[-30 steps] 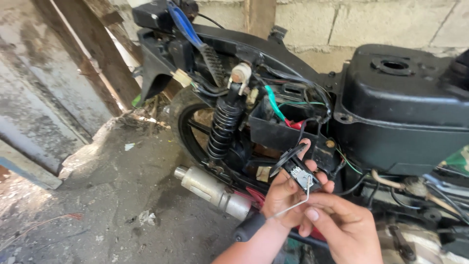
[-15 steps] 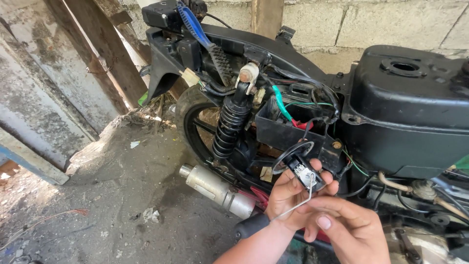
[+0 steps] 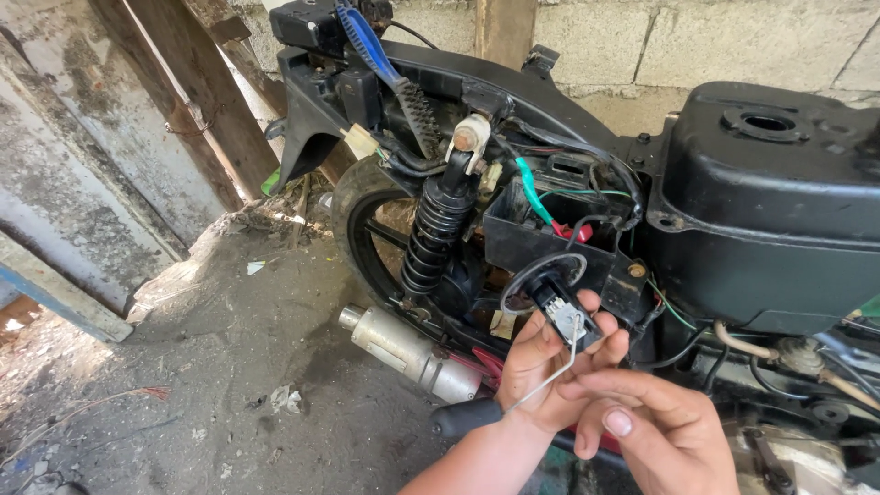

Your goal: The person uses a screwdriver to remove a circular black component from the motorcycle's frame. They then manipulate the component and a thin metal wire, appearing to adjust or test the mechanism before holding the part up for inspection.

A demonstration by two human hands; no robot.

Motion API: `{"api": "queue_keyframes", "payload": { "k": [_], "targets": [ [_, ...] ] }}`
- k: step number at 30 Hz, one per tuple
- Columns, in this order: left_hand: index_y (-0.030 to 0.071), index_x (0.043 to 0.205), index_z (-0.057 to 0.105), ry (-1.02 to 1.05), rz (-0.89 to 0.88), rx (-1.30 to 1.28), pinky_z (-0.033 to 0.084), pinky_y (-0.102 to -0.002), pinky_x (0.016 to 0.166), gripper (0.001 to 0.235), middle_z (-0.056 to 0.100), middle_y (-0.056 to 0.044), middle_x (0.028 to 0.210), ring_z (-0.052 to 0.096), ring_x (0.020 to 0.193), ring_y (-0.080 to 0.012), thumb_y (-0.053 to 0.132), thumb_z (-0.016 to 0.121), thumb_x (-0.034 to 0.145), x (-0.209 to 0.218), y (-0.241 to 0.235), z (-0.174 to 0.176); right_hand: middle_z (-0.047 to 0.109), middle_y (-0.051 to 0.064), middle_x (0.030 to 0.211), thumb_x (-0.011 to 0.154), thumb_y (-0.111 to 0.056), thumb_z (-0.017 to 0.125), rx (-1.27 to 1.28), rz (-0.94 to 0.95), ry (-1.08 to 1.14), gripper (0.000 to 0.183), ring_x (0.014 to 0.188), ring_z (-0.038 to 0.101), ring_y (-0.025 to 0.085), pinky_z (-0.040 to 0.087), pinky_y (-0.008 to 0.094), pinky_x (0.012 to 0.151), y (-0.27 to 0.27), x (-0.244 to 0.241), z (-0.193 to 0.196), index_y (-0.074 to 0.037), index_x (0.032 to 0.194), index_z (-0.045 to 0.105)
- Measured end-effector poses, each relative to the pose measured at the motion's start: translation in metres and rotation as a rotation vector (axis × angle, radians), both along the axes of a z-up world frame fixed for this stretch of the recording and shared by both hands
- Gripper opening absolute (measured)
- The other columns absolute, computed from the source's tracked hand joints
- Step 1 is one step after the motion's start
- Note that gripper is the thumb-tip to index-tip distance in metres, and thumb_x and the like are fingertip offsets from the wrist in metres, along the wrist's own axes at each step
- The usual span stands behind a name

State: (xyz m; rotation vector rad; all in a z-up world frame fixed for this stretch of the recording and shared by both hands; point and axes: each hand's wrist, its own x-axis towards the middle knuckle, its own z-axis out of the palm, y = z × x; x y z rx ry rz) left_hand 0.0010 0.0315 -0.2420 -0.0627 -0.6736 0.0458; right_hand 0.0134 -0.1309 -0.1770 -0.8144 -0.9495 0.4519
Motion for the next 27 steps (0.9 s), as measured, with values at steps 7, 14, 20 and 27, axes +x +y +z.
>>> {"api": "queue_keyframes", "payload": {
  "k": [7, 14, 20, 27],
  "targets": [
    [-0.01, 0.162, 0.047, -0.001, 0.068, -0.092, 0.05, -0.051, 0.139, 0.058, 0.065, -0.027, 0.151, 0.065, 0.148, -0.0414, -0.007, 0.07, 0.109, -0.005, 0.0, 0.014, 0.088, 0.033, 0.115, 0.099, -0.004, 0.073, -0.046, -0.015, 0.039, 0.036, 0.063, 0.078, 0.03, 0.068, 0.044, 0.069, 0.0, -0.002, 0.004, 0.016, 0.13, 0.077],
    [0.011, 0.167, 0.046, -0.052, -0.17, -0.201, 0.055, -0.047, 0.119, 0.054, 0.065, -0.024, 0.159, 0.058, 0.155, -0.0419, 0.01, 0.068, 0.118, -0.009, 0.01, 0.014, 0.086, 0.032, 0.117, 0.103, -0.004, 0.072, -0.001, 0.063, -0.032, 0.037, 0.066, 0.081, 0.03, 0.07, 0.042, 0.072, 0.0, 0.003, -0.002, 0.015, 0.135, 0.073],
    [0.006, 0.162, 0.05, -0.027, -0.159, -0.322, 0.047, -0.046, 0.138, 0.055, 0.066, -0.023, 0.15, 0.063, 0.147, -0.0321, 0.006, 0.075, 0.113, -0.013, 0.009, 0.028, 0.087, 0.032, 0.117, 0.103, -0.006, 0.072, -0.012, 0.066, -0.038, 0.039, 0.066, 0.082, 0.032, 0.069, 0.042, 0.074, 0.001, 0.003, -0.004, 0.014, 0.136, 0.072],
    [0.001, 0.159, 0.054, -0.008, -0.118, -0.362, 0.057, -0.043, 0.123, 0.044, 0.065, -0.011, 0.151, 0.064, 0.144, -0.0241, 0.014, 0.067, 0.12, -0.021, 0.009, 0.042, 0.084, 0.033, 0.126, 0.104, -0.001, 0.07, 0.05, 0.16, -0.022, 0.044, 0.072, 0.083, 0.035, 0.068, 0.045, 0.081, 0.001, 0.004, -0.006, 0.015, 0.145, 0.066]
  ]
}}
